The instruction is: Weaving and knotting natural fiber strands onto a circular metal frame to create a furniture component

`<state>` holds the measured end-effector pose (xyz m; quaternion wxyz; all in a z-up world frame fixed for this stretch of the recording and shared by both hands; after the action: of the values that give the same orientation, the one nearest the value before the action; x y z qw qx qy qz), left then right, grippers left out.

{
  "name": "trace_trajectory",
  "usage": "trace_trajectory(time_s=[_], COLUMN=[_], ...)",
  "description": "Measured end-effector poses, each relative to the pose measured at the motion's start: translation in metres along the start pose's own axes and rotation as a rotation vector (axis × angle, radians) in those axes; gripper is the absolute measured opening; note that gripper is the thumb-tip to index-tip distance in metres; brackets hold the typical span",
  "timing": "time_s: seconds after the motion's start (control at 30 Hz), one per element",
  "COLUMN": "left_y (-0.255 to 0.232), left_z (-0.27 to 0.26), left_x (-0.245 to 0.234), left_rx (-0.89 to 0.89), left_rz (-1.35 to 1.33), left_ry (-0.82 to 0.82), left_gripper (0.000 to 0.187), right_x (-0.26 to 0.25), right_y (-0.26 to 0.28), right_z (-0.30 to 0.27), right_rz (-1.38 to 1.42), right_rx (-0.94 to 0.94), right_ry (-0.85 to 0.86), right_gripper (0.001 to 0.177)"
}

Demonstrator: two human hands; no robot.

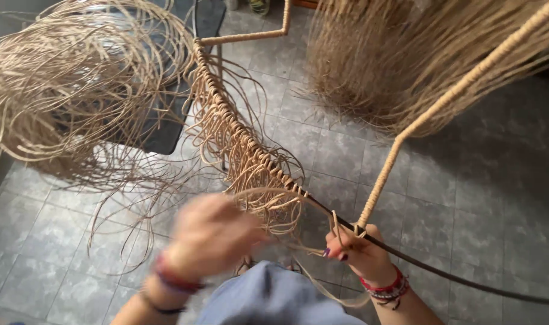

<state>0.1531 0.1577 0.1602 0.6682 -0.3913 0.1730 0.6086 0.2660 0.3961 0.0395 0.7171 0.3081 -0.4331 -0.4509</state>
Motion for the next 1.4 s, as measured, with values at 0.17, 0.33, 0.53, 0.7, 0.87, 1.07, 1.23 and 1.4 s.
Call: trace_trajectory(time_s=[0.17, 0.33, 0.53, 0.7, 0.87, 1.07, 1.23, 1.4], left_y=[0.015, -0.023, -0.014, 0.010, 0.019, 0.096, 0.096, 0.065], left_z=[-0.043, 0.020, 0.053, 0.032, 0.048, -0.028, -0.030, 0.018], left_x=[-0.068, -0.017, 0.007, -0.027, 0.005, -0.079, -0.052, -0.007], left_rx=[-0.706, -0.320, -0.076, -0.225, 0.085, -0.472, -0.455, 0.147], left_rz=[0.783, 0.521, 0.327, 0.439, 0.349, 0.574, 0.413, 0.285], left_ry=[-0.193, -0.097, -0.024, -0.190, -0.034, -0.213, 0.144, 0.240], left_gripper=[0.021, 0.029, 0.025, 0.014, 0.011, 0.014, 0.051, 0.042], right_x=[0.015, 0.013, 0.003, 0.003, 0.021, 0.019, 0.040, 0.039], right_y=[0.011, 0.003, -0.003, -0.016, -0.016, -0.029, -0.023, -0.046], right_z=[0.033, 0.044, 0.051, 0.063, 0.080, 0.084, 0.091, 0.050], right_rz=[-0.002, -0.077, -0.283, -0.299, -0.435, -0.442, -0.394, -0.346], right_rx=[0.060, 0.086, 0.065, -0.002, 0.094, -0.023, -0.030, 0.070], right_ry=[-0.063, 0.008, 0.039, -0.009, -0.073, -0.133, -0.127, -0.263], right_gripper=[0.035, 0.026, 0.026, 0.038, 0.027, 0.020, 0.017, 0.031])
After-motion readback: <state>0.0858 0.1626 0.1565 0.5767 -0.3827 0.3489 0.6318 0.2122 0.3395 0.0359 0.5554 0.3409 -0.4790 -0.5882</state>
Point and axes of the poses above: each hand's wrist, its own z-axis towards the middle knuckle, its own x-axis out of the palm, y = z × x, the point moved 5 cm from there along z, towards the middle knuckle, and after that the axes turned 4 degrees about z, right-handed, at the moved point
